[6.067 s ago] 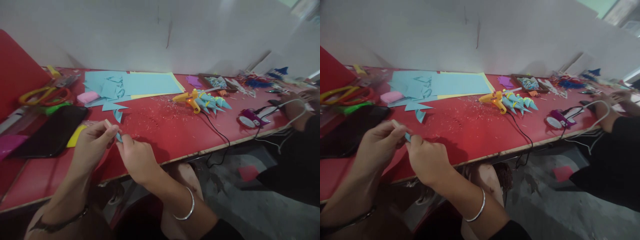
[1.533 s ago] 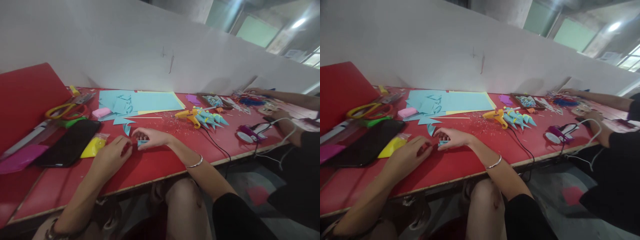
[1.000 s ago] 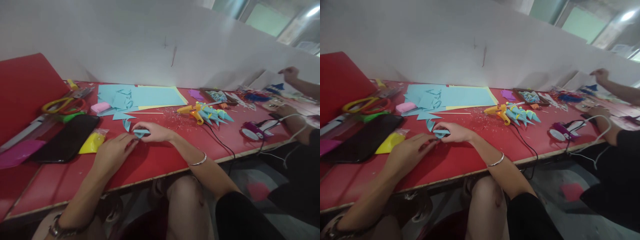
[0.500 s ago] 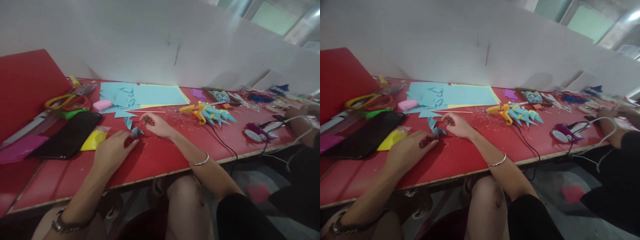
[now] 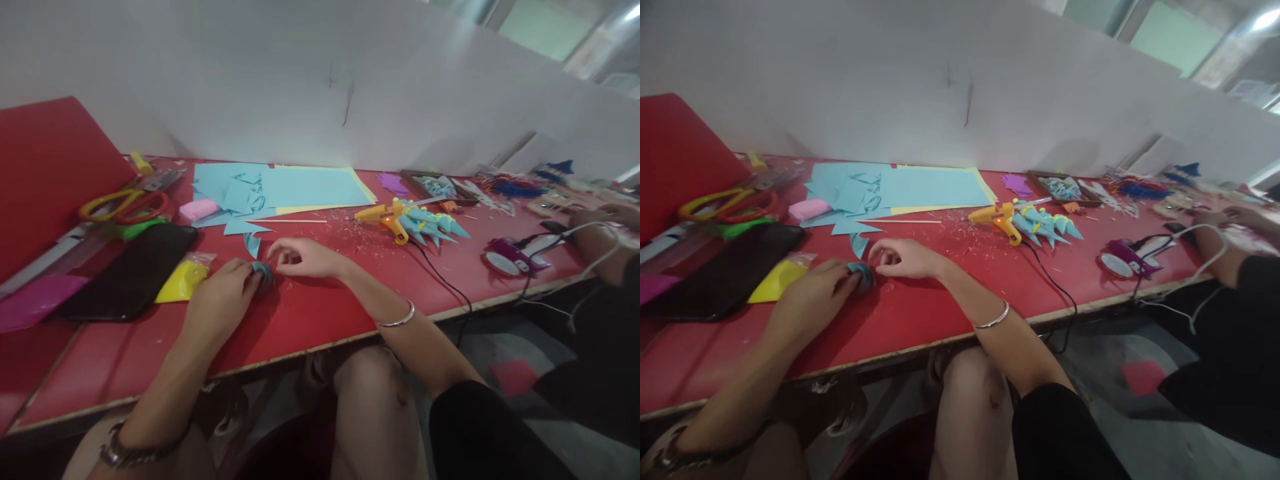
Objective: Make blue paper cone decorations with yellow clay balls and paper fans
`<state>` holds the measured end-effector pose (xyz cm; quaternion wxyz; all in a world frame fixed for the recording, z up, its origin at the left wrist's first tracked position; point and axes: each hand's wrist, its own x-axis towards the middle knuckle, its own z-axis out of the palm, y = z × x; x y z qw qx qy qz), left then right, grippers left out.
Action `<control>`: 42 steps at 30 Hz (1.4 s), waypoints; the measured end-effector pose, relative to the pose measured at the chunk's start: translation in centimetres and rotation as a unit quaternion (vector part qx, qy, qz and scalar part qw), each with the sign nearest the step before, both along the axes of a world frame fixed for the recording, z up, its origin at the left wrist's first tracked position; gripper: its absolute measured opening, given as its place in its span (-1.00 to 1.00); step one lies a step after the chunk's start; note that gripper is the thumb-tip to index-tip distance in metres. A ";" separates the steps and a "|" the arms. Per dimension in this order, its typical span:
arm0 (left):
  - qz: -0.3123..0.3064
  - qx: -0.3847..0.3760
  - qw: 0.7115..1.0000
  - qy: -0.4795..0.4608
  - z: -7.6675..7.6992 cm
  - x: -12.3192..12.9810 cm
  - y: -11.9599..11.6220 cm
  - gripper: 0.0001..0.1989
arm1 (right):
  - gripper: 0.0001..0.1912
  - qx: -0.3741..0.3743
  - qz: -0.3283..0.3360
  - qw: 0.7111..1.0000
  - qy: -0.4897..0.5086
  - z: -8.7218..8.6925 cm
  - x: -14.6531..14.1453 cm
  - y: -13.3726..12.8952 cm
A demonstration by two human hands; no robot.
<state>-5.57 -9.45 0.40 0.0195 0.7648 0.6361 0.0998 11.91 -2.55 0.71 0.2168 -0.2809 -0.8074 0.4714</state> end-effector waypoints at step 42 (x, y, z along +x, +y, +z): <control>-0.002 -0.001 0.998 -0.068 0.6 -0.2 -0.4 -0.70 | -0.70 0.086 -0.009 0.994 -0.064 0.3 -0.4 -0.8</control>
